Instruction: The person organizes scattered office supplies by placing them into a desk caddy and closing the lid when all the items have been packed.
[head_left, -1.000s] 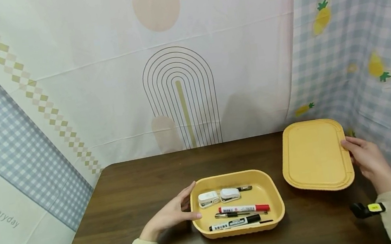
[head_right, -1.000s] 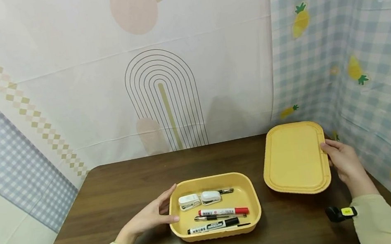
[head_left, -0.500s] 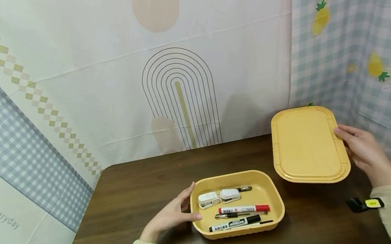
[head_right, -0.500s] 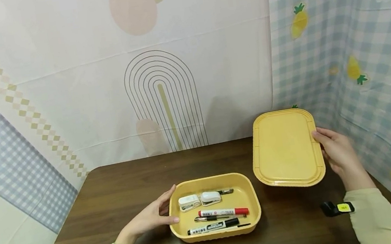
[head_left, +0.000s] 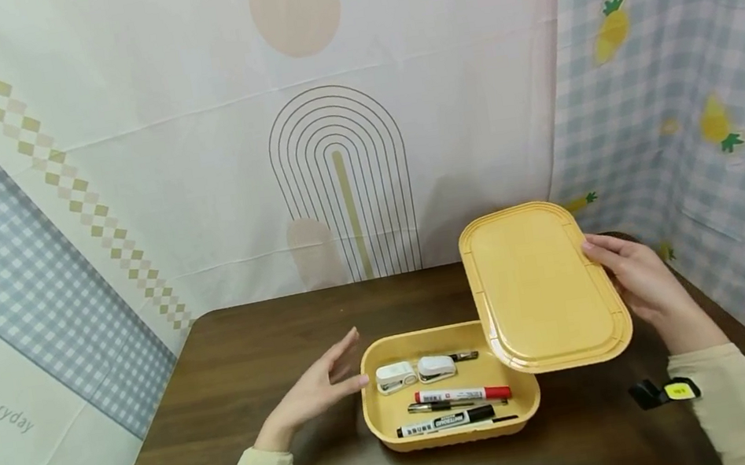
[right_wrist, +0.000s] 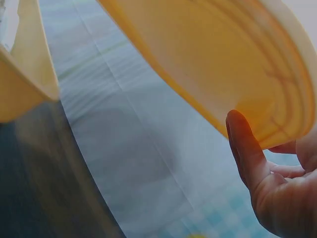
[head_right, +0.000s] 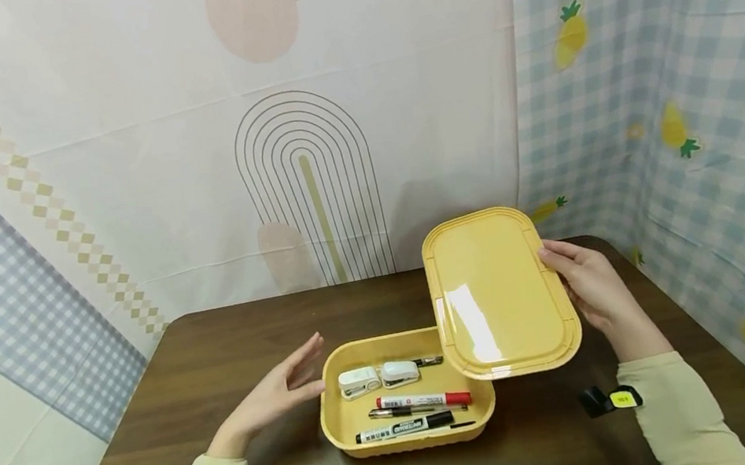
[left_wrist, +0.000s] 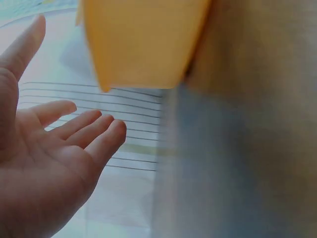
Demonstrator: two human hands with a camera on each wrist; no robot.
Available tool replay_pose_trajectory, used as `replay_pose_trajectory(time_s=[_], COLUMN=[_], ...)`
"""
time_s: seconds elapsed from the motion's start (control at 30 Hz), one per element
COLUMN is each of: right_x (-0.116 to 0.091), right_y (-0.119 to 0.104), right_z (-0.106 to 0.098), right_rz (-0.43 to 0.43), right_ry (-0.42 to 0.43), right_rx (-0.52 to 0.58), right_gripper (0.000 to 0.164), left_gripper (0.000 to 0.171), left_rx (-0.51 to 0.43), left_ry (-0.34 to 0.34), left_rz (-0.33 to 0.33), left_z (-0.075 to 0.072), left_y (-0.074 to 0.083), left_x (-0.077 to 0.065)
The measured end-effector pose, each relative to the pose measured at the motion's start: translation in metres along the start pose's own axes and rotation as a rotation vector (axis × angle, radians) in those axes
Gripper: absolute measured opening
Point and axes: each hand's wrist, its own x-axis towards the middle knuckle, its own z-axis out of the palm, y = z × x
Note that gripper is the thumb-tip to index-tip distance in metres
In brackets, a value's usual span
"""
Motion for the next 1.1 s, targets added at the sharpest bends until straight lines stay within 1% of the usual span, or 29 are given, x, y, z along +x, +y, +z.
replay_pose_trajectory(time_s=[0.07, 0.17, 0.2, 0.27, 0.33, 0.43, 0.5, 0.63, 0.73, 0.8, 0.9, 1.0, 1.1], right_x=[-0.001, -0.002, -0.002, -0.002, -0.002, -0.001, -0.002, -0.003, -0.003, -0.003, -0.005, -0.007, -0.007], right_y=[0.001, 0.003, 0.004, 0.005, 0.005, 0.007, 0.009, 0.014, 0.015, 0.015, 0.015, 0.015, 0.014], right_z=[0.008, 0.021, 0.025, 0.032, 0.039, 0.049, 0.056, 0.069, 0.077, 0.081, 0.086, 0.09, 0.094], right_rz=[0.005, 0.017, 0.021, 0.027, 0.021, 0.008, 0.005, 0.026, 0.03, 0.027, 0.03, 0.036, 0.035], right_ry=[-0.027, -0.063, -0.078, -0.102, -0.127, -0.157, -0.174, -0.206, -0.234, -0.254, -0.288, -0.314, -0.326], right_rx=[-0.022, -0.054, -0.061, -0.068, -0.084, -0.11, -0.131, -0.169, -0.205, -0.22, -0.228, -0.22, -0.219], right_gripper=[0.025, 0.038, 0.038, 0.034, 0.029, 0.029, 0.034, 0.051, 0.058, 0.059, 0.059, 0.058, 0.056], left_gripper=[0.083, 0.078, 0.077, 0.074, 0.073, 0.07, 0.068, 0.065, 0.065, 0.066, 0.065, 0.063, 0.061], left_rx=[0.013, 0.028, 0.041, 0.061, 0.086, 0.132, 0.161, 0.198, 0.212, 0.221, 0.245, 0.261, 0.251], left_ry=[0.037, 0.076, 0.088, 0.097, 0.101, 0.107, 0.113, 0.113, 0.101, 0.086, 0.045, 0.0, -0.044], left_rz=[0.017, 0.026, 0.022, 0.023, 0.038, 0.065, 0.066, 0.034, 0.021, 0.023, 0.027, 0.033, 0.031], left_z=[-0.005, -0.009, -0.009, -0.011, -0.013, -0.016, -0.019, -0.022, -0.021, -0.019, -0.014, -0.008, -0.003], left_y=[0.007, 0.02, 0.026, 0.038, 0.052, 0.07, 0.081, 0.098, 0.108, 0.115, 0.122, 0.127, 0.131], left_x=[0.005, 0.016, 0.02, 0.03, 0.041, 0.057, 0.067, 0.082, 0.094, 0.102, 0.112, 0.117, 0.119])
